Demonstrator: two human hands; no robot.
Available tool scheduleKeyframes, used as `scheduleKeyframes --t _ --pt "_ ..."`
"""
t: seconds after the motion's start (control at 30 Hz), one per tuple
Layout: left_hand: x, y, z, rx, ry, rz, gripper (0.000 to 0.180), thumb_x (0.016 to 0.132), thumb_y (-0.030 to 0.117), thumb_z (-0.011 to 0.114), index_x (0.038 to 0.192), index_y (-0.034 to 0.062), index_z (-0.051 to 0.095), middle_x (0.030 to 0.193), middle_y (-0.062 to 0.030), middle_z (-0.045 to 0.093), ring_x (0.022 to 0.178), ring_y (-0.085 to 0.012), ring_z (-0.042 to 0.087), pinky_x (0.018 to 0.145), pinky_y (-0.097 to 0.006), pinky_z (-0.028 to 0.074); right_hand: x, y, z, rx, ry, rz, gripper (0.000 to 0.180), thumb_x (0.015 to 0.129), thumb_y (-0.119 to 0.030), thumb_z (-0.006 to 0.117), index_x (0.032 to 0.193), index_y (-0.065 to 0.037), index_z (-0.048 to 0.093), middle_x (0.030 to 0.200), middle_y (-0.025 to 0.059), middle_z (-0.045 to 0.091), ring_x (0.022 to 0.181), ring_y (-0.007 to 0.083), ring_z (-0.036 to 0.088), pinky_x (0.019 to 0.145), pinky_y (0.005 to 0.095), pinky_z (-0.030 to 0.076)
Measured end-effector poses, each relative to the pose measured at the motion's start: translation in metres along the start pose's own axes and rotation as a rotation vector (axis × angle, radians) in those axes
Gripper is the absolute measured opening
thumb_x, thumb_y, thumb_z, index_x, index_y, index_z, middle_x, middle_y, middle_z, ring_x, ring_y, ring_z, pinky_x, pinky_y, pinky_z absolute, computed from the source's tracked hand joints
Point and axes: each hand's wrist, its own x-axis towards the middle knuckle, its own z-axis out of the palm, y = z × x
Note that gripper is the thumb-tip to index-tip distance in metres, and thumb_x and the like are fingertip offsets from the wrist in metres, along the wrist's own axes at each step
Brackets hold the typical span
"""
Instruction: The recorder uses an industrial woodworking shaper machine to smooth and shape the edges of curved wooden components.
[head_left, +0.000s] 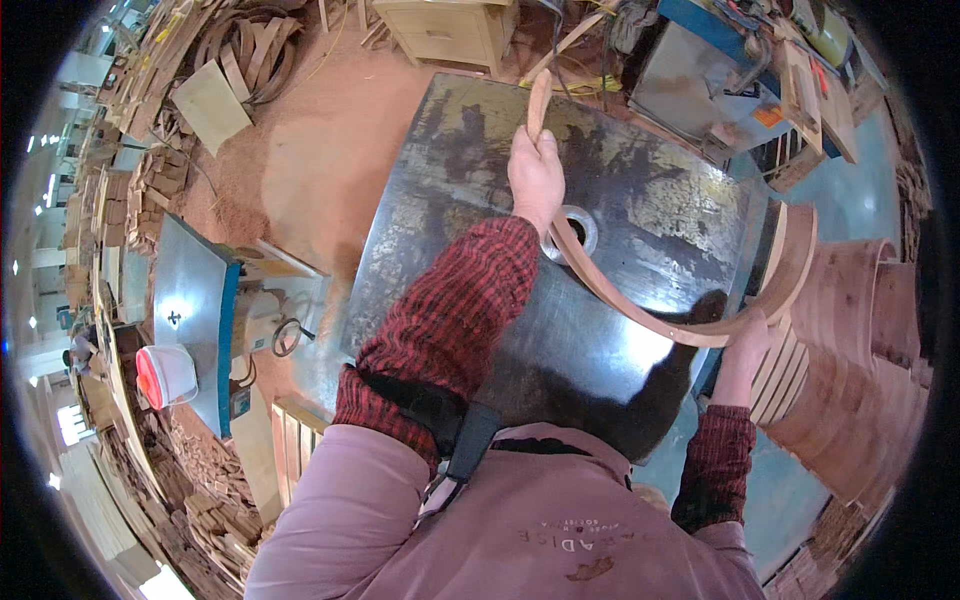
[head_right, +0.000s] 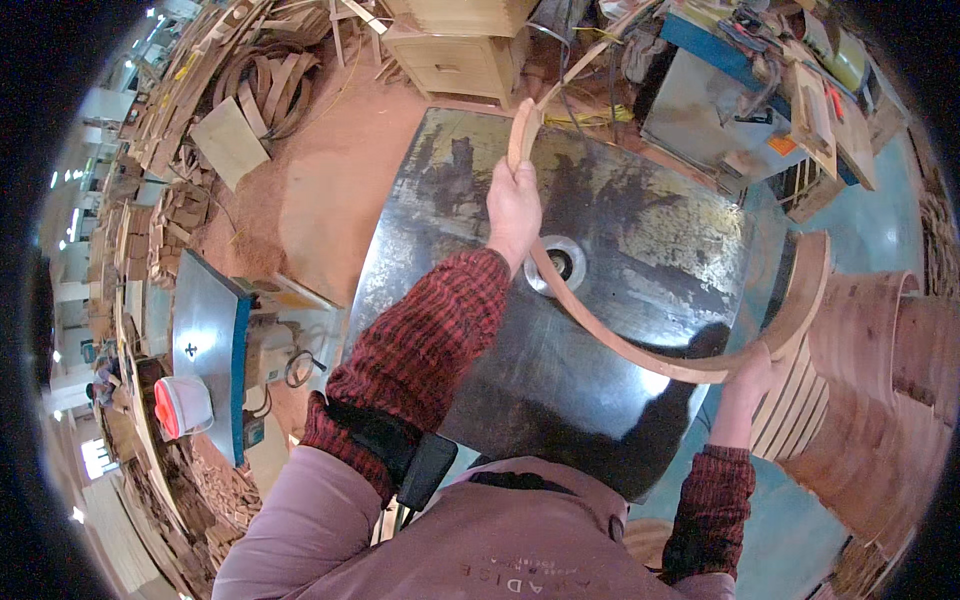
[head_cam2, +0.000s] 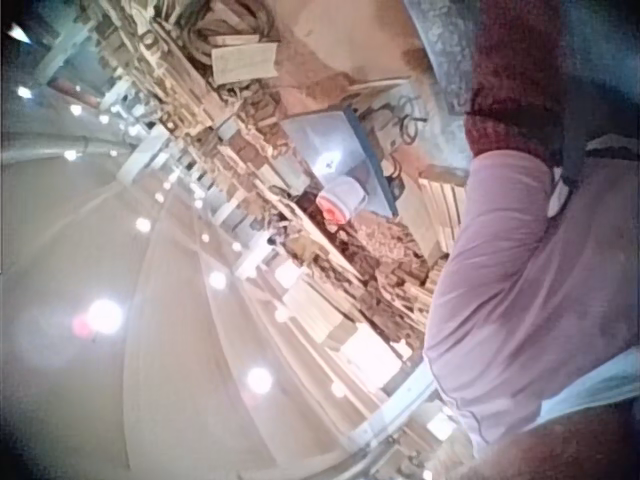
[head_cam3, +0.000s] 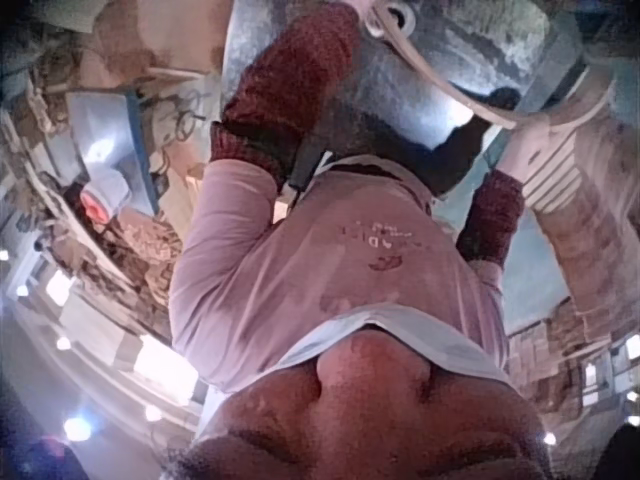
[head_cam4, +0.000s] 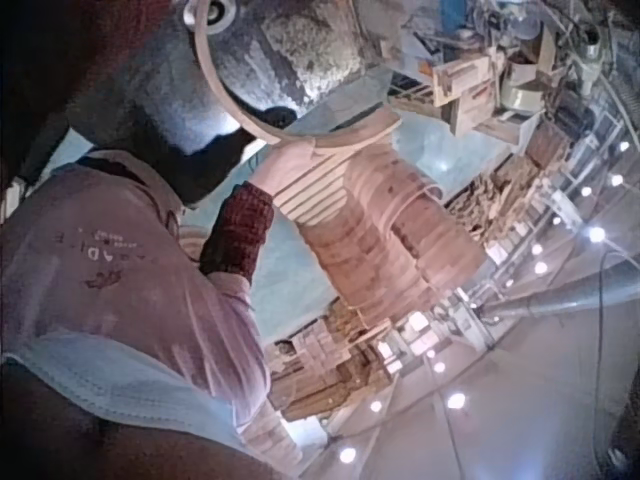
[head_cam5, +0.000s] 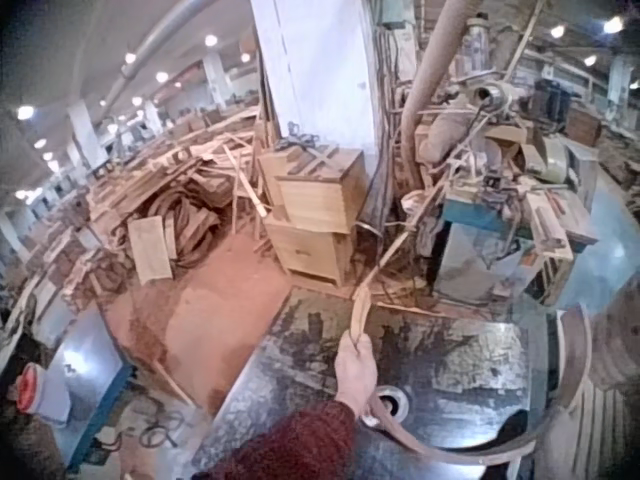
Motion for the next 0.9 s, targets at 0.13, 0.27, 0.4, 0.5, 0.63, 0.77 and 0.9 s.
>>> scheduleKeyframes --t 0.13,0.27,0.4,0.5,0.63,0.77,0.9 --pt "0.029 -0.007 -0.003 0.046 0.074 0.031 0.029 0.104 0.025 0.055 0.111 -0.0035 0.058 0.097 -0.0284 0.067 0.094 -0.0486 0.065 0.084 -0.052 0.050 0.000 -0.007 0.031 -0.020 0.049 -0.079 0.045 0.087 0.000 0.060 0.130 0.010 0.053 0.119 0.0163 0.062 0.098 0.0263 0.065 0.083 0.0380 0.054" --pt "0.059 -0.019 -0.016 0.093 0.043 -0.021 0.032 0.104 0.028 0.055 0.112 -0.0022 0.059 0.099 -0.0273 0.068 0.096 -0.0476 0.066 0.085 -0.053 0.050 -0.001 -0.012 0.073 0.067 0.048 -0.189 0.038 0.085 0.002 0.055 0.122 0.010 0.055 0.108 0.0151 0.063 0.090 0.0227 0.063 0.077 0.0352 0.052" --pt "0.082 -0.029 -0.030 0.135 0.073 -0.039 0.033 0.104 0.030 0.054 0.111 -0.0021 0.059 0.100 -0.0291 0.068 0.096 -0.0486 0.066 0.086 -0.054 0.050 -0.006 -0.021 0.103 -0.021 0.098 -0.141 0.044 0.086 0.001 0.057 0.130 0.006 0.055 0.109 0.0123 0.064 0.091 0.0241 0.064 0.082 0.0363 0.051" --pt "0.095 -0.038 -0.047 0.167 0.108 -0.003 0.033 0.104 0.030 0.054 0.108 -0.0022 0.059 0.093 -0.0277 0.068 0.091 -0.0481 0.067 0.082 -0.053 0.050 -0.008 -0.028 0.128 -0.042 0.074 -0.101 0.047 0.087 -0.004 0.060 0.132 0.005 0.054 0.111 0.0132 0.064 0.092 0.0241 0.064 0.082 0.0375 0.051" --pt "0.107 -0.049 -0.075 0.098 0.140 -0.059 0.032 0.103 0.027 0.056 0.110 -0.0037 0.061 0.094 -0.0246 0.069 0.092 -0.0440 0.068 0.083 -0.050 0.051 -0.014 -0.038 0.162 -0.001 -0.017 -0.132 0.046 0.086 -0.005 0.061 0.131 0.005 0.056 0.106 0.0125 0.065 0.089 0.0231 0.064 0.082 0.0366 0.051" --pt "0.109 -0.060 -0.116 0.134 0.205 -0.087 0.033 0.106 0.027 0.053 0.111 -0.0049 0.061 0.090 -0.0189 0.066 0.082 -0.0306 0.064 0.078 -0.045 0.049 -0.026 -0.045 0.204 -0.060 -0.058 -0.191 0.046 0.086 -0.005 0.063 0.131 0.003 0.057 0.107 0.0134 0.067 0.091 0.0226 0.065 0.084 0.0357 0.051" --pt "0.103 -0.082 -0.156 0.065 0.258 -0.180 0.037 0.106 0.031 0.051 0.108 -0.0046 0.061 0.085 -0.0147 0.065 0.079 -0.0252 0.063 0.073 -0.042 0.049 -0.048 -0.048 0.234 -0.101 -0.114 -0.185 0.045 0.085 -0.005 0.063 0.129 0.003 0.057 0.107 0.0138 0.067 0.091 0.0232 0.065 0.083 0.0360 0.052"
